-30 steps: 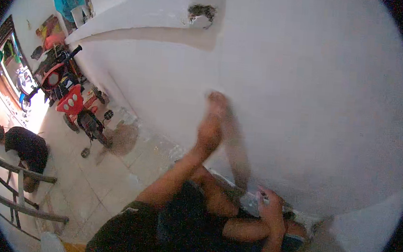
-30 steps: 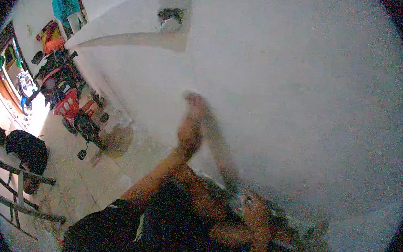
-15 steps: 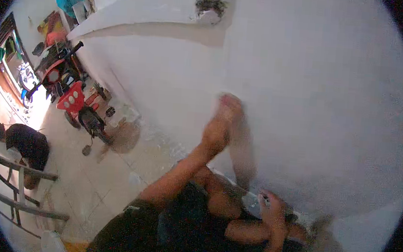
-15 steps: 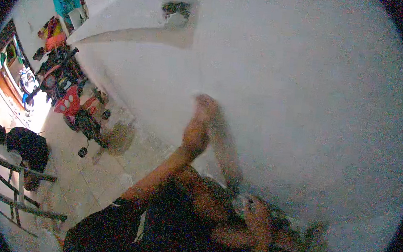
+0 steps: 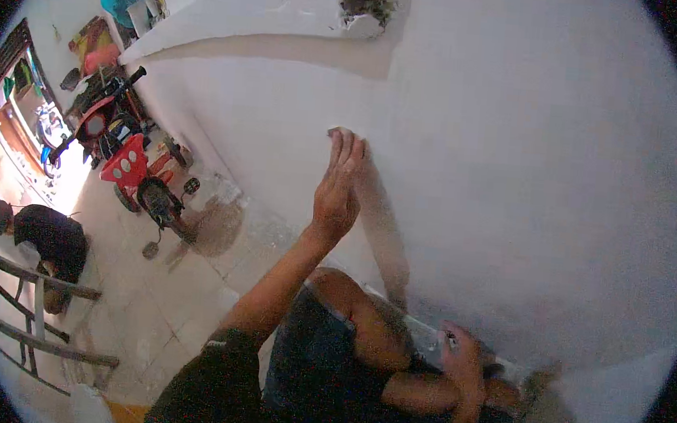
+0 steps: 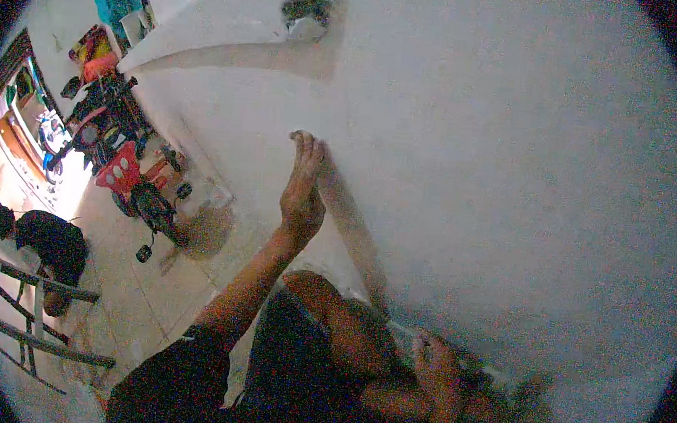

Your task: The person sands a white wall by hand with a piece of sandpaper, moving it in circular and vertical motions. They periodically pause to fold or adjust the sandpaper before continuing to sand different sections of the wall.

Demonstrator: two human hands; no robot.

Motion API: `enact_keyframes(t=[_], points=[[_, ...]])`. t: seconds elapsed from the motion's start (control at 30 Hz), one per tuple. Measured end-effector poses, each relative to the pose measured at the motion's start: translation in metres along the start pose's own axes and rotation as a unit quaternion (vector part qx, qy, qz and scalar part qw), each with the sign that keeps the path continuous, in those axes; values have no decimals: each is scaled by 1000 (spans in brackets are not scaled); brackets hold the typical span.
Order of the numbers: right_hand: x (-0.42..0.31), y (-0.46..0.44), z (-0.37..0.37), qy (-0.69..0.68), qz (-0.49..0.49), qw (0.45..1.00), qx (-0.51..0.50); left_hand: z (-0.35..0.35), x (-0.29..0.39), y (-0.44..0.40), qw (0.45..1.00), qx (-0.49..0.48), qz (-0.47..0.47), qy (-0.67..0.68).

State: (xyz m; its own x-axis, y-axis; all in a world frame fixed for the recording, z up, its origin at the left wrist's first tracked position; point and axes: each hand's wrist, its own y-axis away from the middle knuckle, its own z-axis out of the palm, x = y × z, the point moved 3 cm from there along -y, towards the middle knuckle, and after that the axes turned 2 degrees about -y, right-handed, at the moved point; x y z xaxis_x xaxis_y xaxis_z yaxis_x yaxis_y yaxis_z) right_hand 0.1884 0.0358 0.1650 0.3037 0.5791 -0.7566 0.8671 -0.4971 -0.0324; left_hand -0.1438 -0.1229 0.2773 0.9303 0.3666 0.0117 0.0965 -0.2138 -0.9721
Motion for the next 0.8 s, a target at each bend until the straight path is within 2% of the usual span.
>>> enact_keyframes(t=[0.03,0.1,0.13,0.17,0.2,0.27,0.3,0.33,0.37,0.4,0.43,0.47,0.53,0.57,0.6,0.63,0.67,0.7,0.73,0.77,0.8], points=[[-1,2,1,-7,28,1000,-5,-1,-8,2,1000,-3,-1,1],[25,3,8,-9,46,999,-16,-8,-49,-6,995,43,-87,37],[35,2,9,-10,61,998,-24,-11,-70,-20,957,61,-271,82],[35,2,8,-12,61,998,-22,-14,-108,-39,971,174,-98,-132],[31,1,5,1,25,1000,-10,-14,-106,-57,971,175,-94,-132],[26,-1,3,16,-12,1000,1,-22,-105,-84,948,187,-255,-39],[24,-1,4,11,-15,1000,3,-14,-93,-73,951,124,-282,-35],[22,-1,6,6,-18,1000,6,-15,-47,-73,975,106,-194,0],[21,0,6,3,-21,1000,10,0,-31,-51,980,81,-164,81],[20,1,7,-1,-24,1000,12,-1,-5,-42,979,83,-165,82],[20,3,7,-5,-25,1000,14,-2,31,-40,996,-12,-48,80],[25,4,9,-2,-25,1000,12,-1,53,-37,989,-107,69,76],[39,3,12,11,-6,1000,0,6,19,-39,997,-26,54,54],[14,7,5,11,-7,1000,2,-17,18,-64,972,-103,-191,88],[-31,15,-8,45,19,998,34,-2,-33,-59,992,74,-30,101],[-55,20,-17,78,44,994,66,-19,-40,-81,984,104,-140,46],[-34,16,-15,76,42,994,67,-31,-49,-98,978,150,-145,-23],[4,9,-7,35,20,998,43,-36,-51,-100,976,135,-171,-2],[6,3,-8,-5,-5,1000,19,-39,-53,-100,973,122,-197,19],[8,2,-7,-6,-10,1000,22,-43,-51,-98,973,127,-192,17],[9,4,-6,-19,-18,999,23,-46,-43,-93,987,87,-132,-21]])
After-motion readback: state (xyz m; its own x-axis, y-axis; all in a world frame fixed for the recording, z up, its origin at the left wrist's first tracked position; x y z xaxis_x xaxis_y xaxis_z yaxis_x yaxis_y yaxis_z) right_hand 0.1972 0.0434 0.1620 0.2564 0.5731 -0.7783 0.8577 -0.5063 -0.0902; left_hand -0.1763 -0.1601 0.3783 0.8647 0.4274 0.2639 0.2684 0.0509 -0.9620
